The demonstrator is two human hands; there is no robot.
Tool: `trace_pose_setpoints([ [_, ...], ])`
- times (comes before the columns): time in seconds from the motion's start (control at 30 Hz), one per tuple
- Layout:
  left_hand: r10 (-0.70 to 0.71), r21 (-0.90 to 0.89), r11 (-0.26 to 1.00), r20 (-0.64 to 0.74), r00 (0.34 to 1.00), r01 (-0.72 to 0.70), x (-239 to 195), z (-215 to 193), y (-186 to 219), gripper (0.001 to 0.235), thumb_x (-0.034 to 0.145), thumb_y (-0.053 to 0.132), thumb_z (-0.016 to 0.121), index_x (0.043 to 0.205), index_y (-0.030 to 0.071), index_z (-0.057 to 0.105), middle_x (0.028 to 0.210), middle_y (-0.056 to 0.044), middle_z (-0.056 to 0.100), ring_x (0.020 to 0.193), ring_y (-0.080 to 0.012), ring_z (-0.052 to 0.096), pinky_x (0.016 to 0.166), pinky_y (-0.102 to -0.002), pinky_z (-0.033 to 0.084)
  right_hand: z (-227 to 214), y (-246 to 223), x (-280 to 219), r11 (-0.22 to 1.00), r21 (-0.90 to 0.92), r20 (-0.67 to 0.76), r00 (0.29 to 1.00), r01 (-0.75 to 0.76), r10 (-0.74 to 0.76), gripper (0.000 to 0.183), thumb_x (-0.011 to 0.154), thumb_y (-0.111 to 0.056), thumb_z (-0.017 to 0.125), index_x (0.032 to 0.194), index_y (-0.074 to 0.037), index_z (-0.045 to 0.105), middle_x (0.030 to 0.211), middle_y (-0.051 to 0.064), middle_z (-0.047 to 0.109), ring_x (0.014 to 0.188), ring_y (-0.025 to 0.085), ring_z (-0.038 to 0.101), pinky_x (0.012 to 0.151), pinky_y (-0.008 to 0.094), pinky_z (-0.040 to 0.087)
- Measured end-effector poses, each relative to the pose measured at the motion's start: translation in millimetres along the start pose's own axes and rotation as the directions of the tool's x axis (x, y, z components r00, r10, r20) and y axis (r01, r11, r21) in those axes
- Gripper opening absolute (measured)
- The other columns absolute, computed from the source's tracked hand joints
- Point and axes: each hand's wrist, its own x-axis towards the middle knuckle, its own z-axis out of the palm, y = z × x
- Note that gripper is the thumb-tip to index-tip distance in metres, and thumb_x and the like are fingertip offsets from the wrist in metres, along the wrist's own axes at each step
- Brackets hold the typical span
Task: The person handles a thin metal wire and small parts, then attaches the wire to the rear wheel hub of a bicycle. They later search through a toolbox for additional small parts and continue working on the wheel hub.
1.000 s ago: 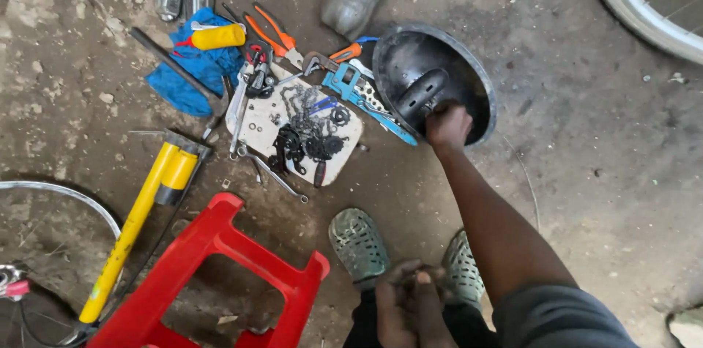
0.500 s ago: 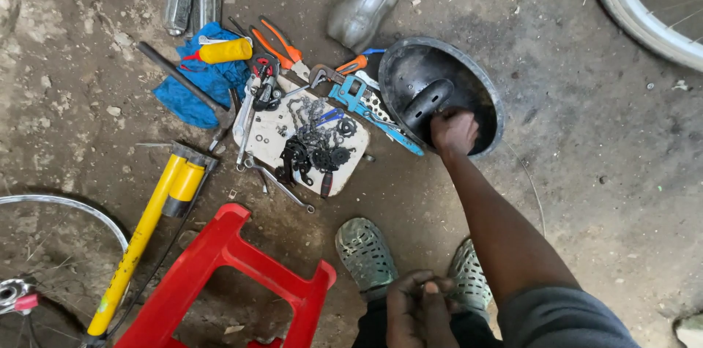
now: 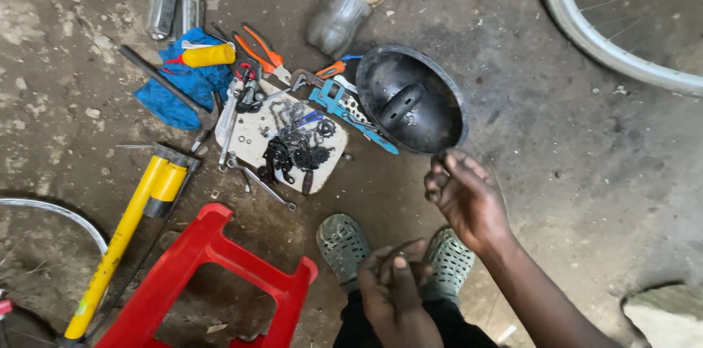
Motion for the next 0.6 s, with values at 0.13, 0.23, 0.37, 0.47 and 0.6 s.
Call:
trace_pose_setpoints([
  [0.13, -0.022, 0.017, 1.000, 0.031, 0.999, 0.021, -2, 0, 12, 0.015, 0.093, 0.017, 0.061, 0.102, 0.004, 0.061, 0.090, -0.022, 0.088, 0.062, -0.0234, 0.072, 0.059, -0.032, 0.052, 11, -27, -50, 1.000, 0.024, 0.127, 0.992, 0.003, -0.006, 0.008, 0.102, -0.008, 0.060, 0.106, -0.005, 0.066, 0.105, 0.018, 0.066, 0.083, 0.029, 0.070, 0.065, 0.032, 0.056],
  [0.23, 0.139, 0.045, 0.988, 0.130, 0.982, -0.146, -2, 1, 19, 0.014, 0.094, 0.016, 0.064, 0.096, 0.003, 0.068, 0.086, -0.017, 0.083, 0.066, -0.0199, 0.070, 0.062, -0.030, 0.056, 11, -34, -69, 0.997, 0.075, 0.144, 0.989, 0.031, -0.042, 0.010, 0.096, 0.000, 0.060, 0.105, -0.003, 0.063, 0.099, 0.019, 0.066, 0.080, 0.031, 0.071, 0.064, 0.032, 0.057],
  [0.37, 0.111, 0.151, 0.980, 0.125, 0.986, -0.130, -9, 3, 28, 0.016, 0.089, 0.016, 0.073, 0.093, 0.002, 0.077, 0.078, -0.011, 0.078, 0.067, -0.0182, 0.069, 0.064, -0.030, 0.058, 8, -35, -91, 0.986, 0.162, 0.144, 0.988, 0.030, -0.053, 0.013, 0.092, 0.002, 0.059, 0.104, -0.002, 0.060, 0.091, 0.017, 0.058, 0.081, 0.025, 0.058, 0.072, 0.031, 0.054],
  [0.47, 0.114, 0.163, 0.975, 0.209, 0.971, -0.150, -16, 5, 34, 0.014, 0.088, 0.014, 0.074, 0.093, 0.002, 0.080, 0.084, -0.010, 0.079, 0.074, -0.0187, 0.073, 0.067, -0.032, 0.060, 4, -36, -105, 0.994, 0.052, 0.142, 0.985, 0.095, -0.102, 0.014, 0.092, 0.001, 0.063, 0.107, 0.000, 0.064, 0.092, 0.019, 0.063, 0.080, 0.028, 0.065, 0.071, 0.033, 0.058],
  [0.6, 0.178, 0.067, 0.974, 0.369, 0.912, -0.217, -21, 6, 32, 0.011, 0.088, 0.002, 0.073, 0.097, 0.000, 0.078, 0.096, -0.014, 0.081, 0.091, -0.0223, 0.077, 0.079, -0.032, 0.062, 2, -40, -126, 0.979, -0.135, 0.115, 0.984, 0.154, -0.139, 0.017, 0.096, -0.004, 0.066, 0.110, 0.007, 0.068, 0.089, 0.022, 0.068, 0.075, 0.032, 0.072, 0.070, 0.036, 0.062],
])
